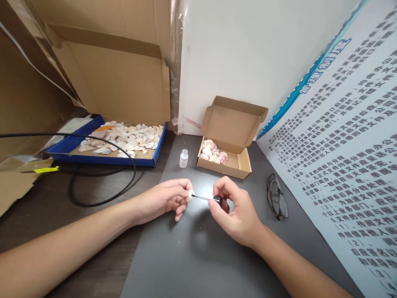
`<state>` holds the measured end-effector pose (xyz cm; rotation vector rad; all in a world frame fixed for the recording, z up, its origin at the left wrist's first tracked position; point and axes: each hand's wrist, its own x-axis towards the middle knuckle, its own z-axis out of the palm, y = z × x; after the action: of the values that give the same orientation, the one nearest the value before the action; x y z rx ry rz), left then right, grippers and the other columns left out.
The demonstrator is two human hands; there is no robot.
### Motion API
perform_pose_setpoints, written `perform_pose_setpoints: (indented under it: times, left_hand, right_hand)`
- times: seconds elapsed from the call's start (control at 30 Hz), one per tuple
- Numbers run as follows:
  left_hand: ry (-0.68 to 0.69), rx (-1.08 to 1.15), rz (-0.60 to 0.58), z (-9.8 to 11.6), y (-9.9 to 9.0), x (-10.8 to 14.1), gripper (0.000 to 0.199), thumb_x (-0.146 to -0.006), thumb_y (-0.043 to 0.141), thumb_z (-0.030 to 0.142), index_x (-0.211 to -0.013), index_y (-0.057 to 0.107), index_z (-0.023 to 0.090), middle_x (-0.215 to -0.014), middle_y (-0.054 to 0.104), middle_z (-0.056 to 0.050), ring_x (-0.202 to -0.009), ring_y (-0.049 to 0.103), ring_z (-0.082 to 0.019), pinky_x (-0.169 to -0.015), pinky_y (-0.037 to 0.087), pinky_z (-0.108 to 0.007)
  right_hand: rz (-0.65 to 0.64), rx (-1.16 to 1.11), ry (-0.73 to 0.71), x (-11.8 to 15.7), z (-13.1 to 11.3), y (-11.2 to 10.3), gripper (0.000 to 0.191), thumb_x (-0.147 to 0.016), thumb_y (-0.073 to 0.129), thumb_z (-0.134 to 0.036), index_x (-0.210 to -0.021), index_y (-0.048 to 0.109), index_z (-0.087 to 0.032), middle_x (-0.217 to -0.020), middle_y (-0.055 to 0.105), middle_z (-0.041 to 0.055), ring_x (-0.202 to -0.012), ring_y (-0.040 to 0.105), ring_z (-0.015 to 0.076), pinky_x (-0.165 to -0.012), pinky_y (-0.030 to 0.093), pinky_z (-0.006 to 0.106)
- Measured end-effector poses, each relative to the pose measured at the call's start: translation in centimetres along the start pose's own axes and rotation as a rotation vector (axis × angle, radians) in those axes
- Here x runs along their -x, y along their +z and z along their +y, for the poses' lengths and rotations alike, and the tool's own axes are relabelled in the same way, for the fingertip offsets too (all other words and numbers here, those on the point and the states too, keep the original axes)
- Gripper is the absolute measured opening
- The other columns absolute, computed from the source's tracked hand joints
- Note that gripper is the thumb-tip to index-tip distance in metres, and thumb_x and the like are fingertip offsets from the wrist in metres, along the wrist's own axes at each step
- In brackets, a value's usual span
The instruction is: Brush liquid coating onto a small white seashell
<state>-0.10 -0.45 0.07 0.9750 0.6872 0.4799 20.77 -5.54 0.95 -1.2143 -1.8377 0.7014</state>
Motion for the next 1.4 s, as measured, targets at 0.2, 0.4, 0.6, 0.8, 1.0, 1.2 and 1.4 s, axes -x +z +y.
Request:
perform_pose_setpoints:
  times: [0.2, 0.4, 0.6, 0.8, 1.0, 1.2, 1.4]
  left_hand:
    - [0.006, 0.01, -0.011, -0.14, -0.11, -0.01, 0.011, -0.083, 0.06, 0.023, -0.08, 0.052, 0.017, -0.069, 0.049, 0.002, -0.054, 0.046, -0.008, -0.051, 0.047, -0.022]
    - [0.005, 0.018, -0.012, 0.05, -0.06, 0.05, 0.013, -0.082, 0.063, 0.024, -0.081, 0.054, 0.016, -0.073, 0.052, 0.002, -0.054, 0.047, -0.008, -0.051, 0.047, -0.022]
    - [-0.002, 0.024, 0.004, 0.22, 0.05, 0.07, 0.013, -0.08, 0.065, 0.024, -0.081, 0.054, 0.016, -0.072, 0.053, 0.002, -0.053, 0.047, -0.008, -0.051, 0.048, -0.022]
    - [0.001, 0.013, 0.019, 0.14, 0.08, 0.1, 0.012, -0.083, 0.062, 0.024, -0.081, 0.054, 0.016, -0.067, 0.051, 0.003, -0.053, 0.046, -0.008, -0.05, 0.048, -0.021]
    - [0.006, 0.002, 0.013, 0.05, -0.02, 0.06, 0.012, -0.085, 0.061, 0.026, -0.081, 0.055, 0.017, -0.067, 0.052, 0.002, -0.053, 0.045, -0.008, -0.05, 0.048, -0.021]
    - [0.008, 0.0, 0.016, 0.03, 0.04, 0.07, 0.015, -0.083, 0.063, 0.028, -0.081, 0.054, 0.017, -0.065, 0.05, 0.002, -0.053, 0.045, -0.009, -0.051, 0.048, -0.021]
    - [-0.003, 0.011, 0.028, 0.18, 0.22, 0.09, 0.014, -0.08, 0.065, 0.024, -0.081, 0.054, 0.017, -0.068, 0.052, 0.002, -0.052, 0.046, -0.008, -0.05, 0.048, -0.021]
  right_hand:
    - [0.066, 0.005, -0.024, -0.23, 0.02, -0.15, 0.011, -0.081, 0.057, -0.022, -0.083, 0.046, -0.023, -0.06, 0.039, -0.0086, -0.051, 0.038, 0.009, -0.05, 0.035, 0.021]
    - [0.025, 0.062, -0.011, -0.03, -0.15, -0.14, 0.013, -0.077, 0.055, -0.018, -0.078, 0.044, -0.023, -0.059, 0.036, -0.0085, -0.048, 0.034, 0.0085, -0.047, 0.032, 0.022]
    - [-0.022, 0.053, 0.0, 0.05, -0.21, -0.01, 0.012, -0.078, 0.056, -0.02, -0.08, 0.045, -0.023, -0.059, 0.036, -0.0087, -0.049, 0.033, 0.0088, -0.048, 0.031, 0.022]
    - [0.002, -0.007, -0.016, 0.01, -0.27, 0.07, 0.012, -0.079, 0.057, -0.02, -0.082, 0.046, -0.023, -0.06, 0.035, -0.0086, -0.049, 0.033, 0.0089, -0.048, 0.031, 0.022]
    - [-0.003, 0.013, -0.008, 0.17, -0.27, 0.23, 0.013, -0.077, 0.056, -0.017, -0.078, 0.044, -0.023, -0.058, 0.034, -0.0091, -0.048, 0.029, 0.0083, -0.046, 0.028, 0.022]
    - [0.021, -0.016, -0.016, 0.27, -0.18, 0.35, 0.012, -0.079, 0.059, -0.021, -0.084, 0.048, -0.023, -0.06, 0.037, -0.0084, -0.049, 0.035, 0.0085, -0.048, 0.032, 0.022]
    - [0.036, 0.001, -0.017, 0.16, -0.27, 0.14, 0.011, -0.079, 0.056, -0.018, -0.079, 0.046, -0.023, -0.057, 0.034, -0.0087, -0.048, 0.032, 0.0085, -0.046, 0.03, 0.022]
